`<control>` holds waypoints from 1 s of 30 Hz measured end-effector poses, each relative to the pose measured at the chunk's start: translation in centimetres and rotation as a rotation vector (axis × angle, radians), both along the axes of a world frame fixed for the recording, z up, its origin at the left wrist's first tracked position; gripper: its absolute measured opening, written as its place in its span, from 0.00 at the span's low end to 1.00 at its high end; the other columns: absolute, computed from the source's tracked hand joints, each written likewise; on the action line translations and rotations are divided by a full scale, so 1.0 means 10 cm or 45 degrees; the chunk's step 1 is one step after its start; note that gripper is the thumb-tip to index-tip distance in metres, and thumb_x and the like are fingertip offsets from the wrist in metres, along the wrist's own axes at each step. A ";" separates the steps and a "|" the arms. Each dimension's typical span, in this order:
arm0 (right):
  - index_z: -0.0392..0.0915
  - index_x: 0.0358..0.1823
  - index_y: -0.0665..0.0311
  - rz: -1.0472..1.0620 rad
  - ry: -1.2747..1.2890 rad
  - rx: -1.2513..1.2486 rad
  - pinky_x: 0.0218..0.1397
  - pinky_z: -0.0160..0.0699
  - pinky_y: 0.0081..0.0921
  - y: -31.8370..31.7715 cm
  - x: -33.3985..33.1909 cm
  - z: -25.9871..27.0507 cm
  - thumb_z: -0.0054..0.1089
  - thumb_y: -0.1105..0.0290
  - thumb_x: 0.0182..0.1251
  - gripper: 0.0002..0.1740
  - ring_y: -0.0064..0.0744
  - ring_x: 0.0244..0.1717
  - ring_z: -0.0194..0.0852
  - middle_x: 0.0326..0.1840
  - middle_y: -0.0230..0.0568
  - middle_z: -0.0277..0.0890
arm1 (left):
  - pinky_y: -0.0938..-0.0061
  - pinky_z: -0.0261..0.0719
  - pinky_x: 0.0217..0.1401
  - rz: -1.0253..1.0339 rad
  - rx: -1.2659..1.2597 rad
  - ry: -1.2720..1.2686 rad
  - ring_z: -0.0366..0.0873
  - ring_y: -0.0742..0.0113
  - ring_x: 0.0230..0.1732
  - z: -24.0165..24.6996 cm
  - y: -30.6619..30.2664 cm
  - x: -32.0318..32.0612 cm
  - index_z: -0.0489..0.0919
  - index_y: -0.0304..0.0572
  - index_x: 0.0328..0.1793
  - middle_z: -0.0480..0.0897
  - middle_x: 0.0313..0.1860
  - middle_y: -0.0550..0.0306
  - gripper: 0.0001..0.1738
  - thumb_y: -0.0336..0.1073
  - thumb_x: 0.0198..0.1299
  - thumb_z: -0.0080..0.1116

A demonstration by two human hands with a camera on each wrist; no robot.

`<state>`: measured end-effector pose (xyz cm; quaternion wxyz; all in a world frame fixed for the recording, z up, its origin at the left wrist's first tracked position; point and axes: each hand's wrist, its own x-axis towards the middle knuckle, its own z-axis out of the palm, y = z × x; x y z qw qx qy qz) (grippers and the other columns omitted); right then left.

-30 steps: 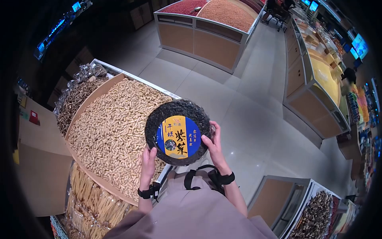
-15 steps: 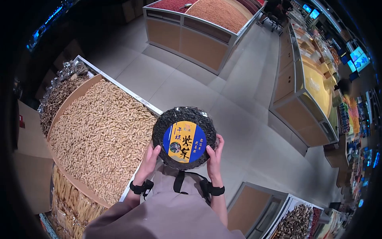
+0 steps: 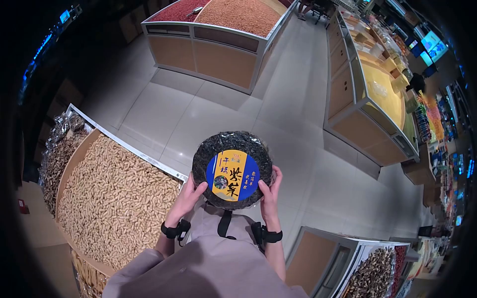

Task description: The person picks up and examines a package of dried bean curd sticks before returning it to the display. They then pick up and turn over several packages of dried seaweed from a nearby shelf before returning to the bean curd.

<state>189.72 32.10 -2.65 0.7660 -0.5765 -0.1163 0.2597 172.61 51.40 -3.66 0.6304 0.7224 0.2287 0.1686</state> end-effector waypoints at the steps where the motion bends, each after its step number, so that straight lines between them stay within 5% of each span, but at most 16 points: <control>1: 0.47 0.77 0.56 -0.008 0.000 0.032 0.78 0.52 0.34 0.08 0.11 0.07 0.61 0.62 0.65 0.43 0.36 0.75 0.56 0.76 0.42 0.56 | 0.62 0.72 0.66 0.006 0.000 -0.013 0.78 0.51 0.63 0.03 0.08 0.10 0.61 0.29 0.71 0.78 0.61 0.36 0.35 0.51 0.71 0.56; 14: 0.49 0.78 0.51 0.193 -0.085 0.009 0.76 0.56 0.34 1.55 1.75 0.48 0.64 0.59 0.62 0.45 0.36 0.75 0.57 0.76 0.40 0.56 | 0.63 0.76 0.62 0.182 0.026 0.000 0.81 0.54 0.58 0.44 1.20 1.41 0.60 0.31 0.71 0.80 0.58 0.39 0.38 0.49 0.68 0.62; 25: 0.48 0.77 0.53 0.832 0.043 0.009 0.77 0.55 0.35 3.06 1.69 0.28 0.62 0.62 0.65 0.43 0.38 0.74 0.58 0.75 0.45 0.57 | 0.65 0.77 0.61 0.654 -0.002 0.276 0.81 0.55 0.58 0.49 1.59 0.78 0.57 0.30 0.72 0.80 0.57 0.40 0.40 0.48 0.66 0.65; 30: 0.47 0.76 0.53 1.241 0.064 0.000 0.77 0.54 0.35 3.75 1.47 0.33 0.61 0.67 0.67 0.41 0.39 0.73 0.58 0.74 0.49 0.58 | 0.66 0.72 0.68 1.093 -0.187 0.014 0.78 0.57 0.63 0.36 1.51 0.57 0.59 0.28 0.72 0.79 0.60 0.40 0.39 0.42 0.64 0.66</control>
